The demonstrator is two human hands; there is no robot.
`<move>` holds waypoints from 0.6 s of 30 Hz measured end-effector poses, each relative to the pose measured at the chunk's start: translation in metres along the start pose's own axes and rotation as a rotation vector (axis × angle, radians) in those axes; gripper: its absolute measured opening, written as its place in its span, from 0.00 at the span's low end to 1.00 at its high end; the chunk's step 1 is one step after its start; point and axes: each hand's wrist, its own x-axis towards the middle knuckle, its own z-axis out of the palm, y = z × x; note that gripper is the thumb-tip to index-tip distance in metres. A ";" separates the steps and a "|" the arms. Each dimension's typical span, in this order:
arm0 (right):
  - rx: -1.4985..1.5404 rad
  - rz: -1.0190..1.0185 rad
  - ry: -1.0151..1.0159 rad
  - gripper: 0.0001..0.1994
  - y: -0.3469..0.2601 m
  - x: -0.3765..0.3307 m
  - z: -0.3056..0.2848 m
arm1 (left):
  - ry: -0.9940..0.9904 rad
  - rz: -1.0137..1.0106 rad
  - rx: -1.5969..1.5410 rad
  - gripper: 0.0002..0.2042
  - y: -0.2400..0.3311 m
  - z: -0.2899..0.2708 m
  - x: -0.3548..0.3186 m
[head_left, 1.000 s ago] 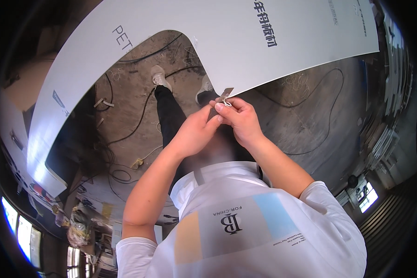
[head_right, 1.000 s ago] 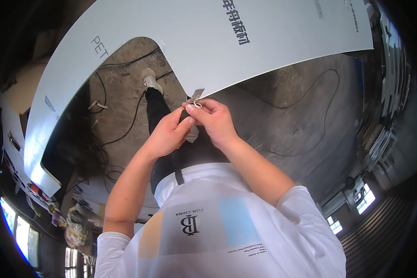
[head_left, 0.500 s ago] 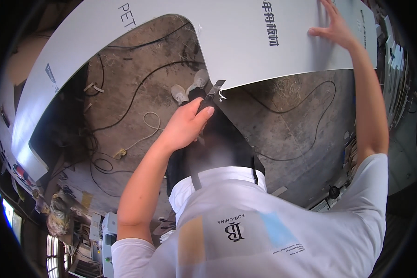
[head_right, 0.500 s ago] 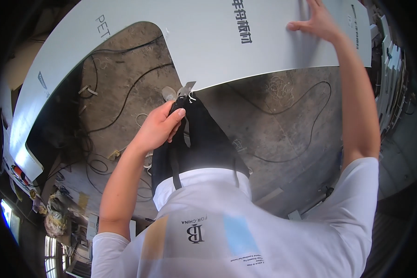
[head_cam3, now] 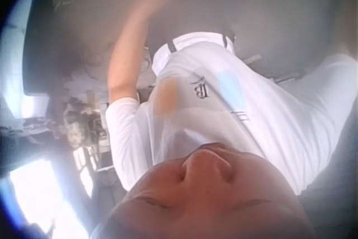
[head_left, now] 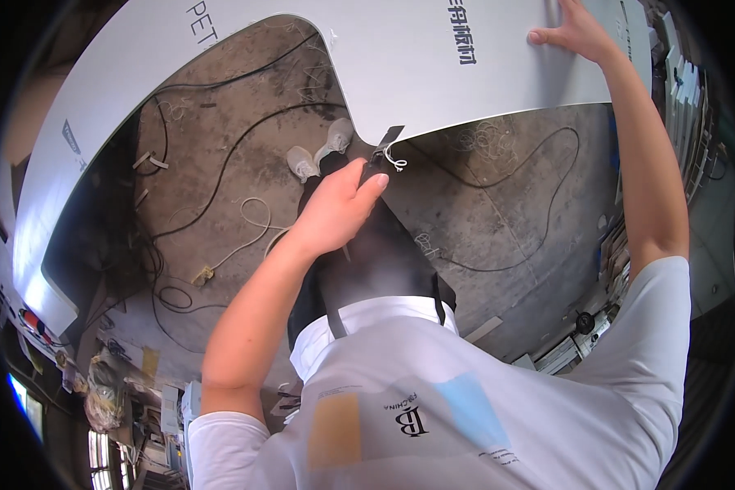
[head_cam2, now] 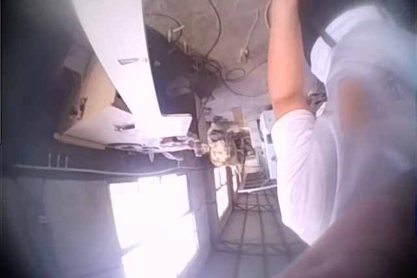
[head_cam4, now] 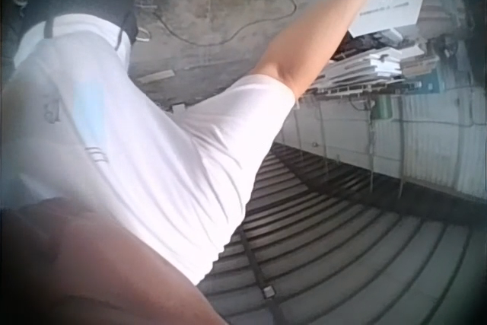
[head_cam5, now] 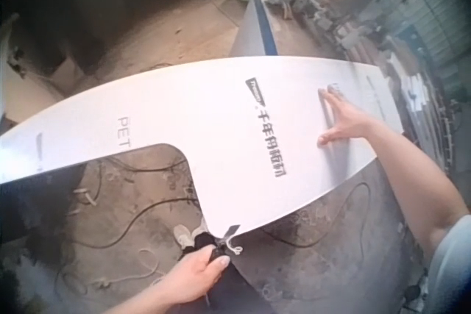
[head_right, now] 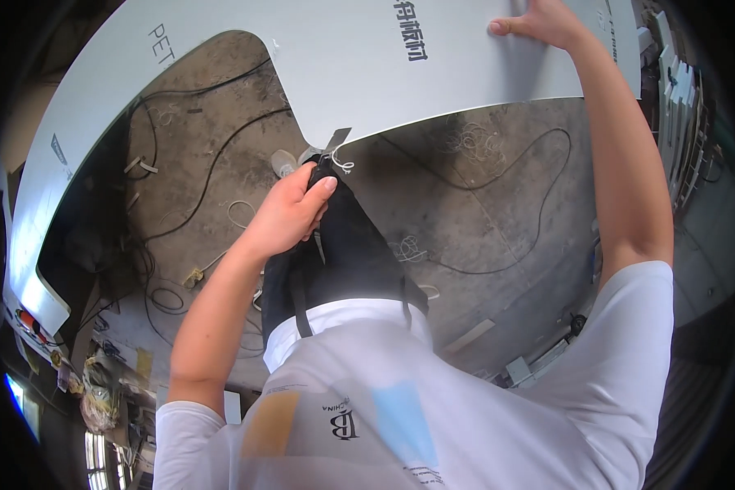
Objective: The person uses a utility knife to trim excess material from the edge of a white panel, then uses a heat gun and a roller tool to smooth and secure the edge of the panel.
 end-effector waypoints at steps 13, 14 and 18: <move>-0.038 0.019 -0.014 0.73 -0.008 -0.002 -0.002 | 0.060 0.133 0.008 0.17 0.014 0.045 0.036; -0.037 0.019 -0.012 0.73 -0.005 -0.001 -0.001 | 0.062 0.134 0.009 0.17 0.019 0.049 0.038; -0.063 0.026 0.002 0.73 0.002 0.000 0.004 | 0.053 0.106 0.036 0.16 0.032 0.066 0.051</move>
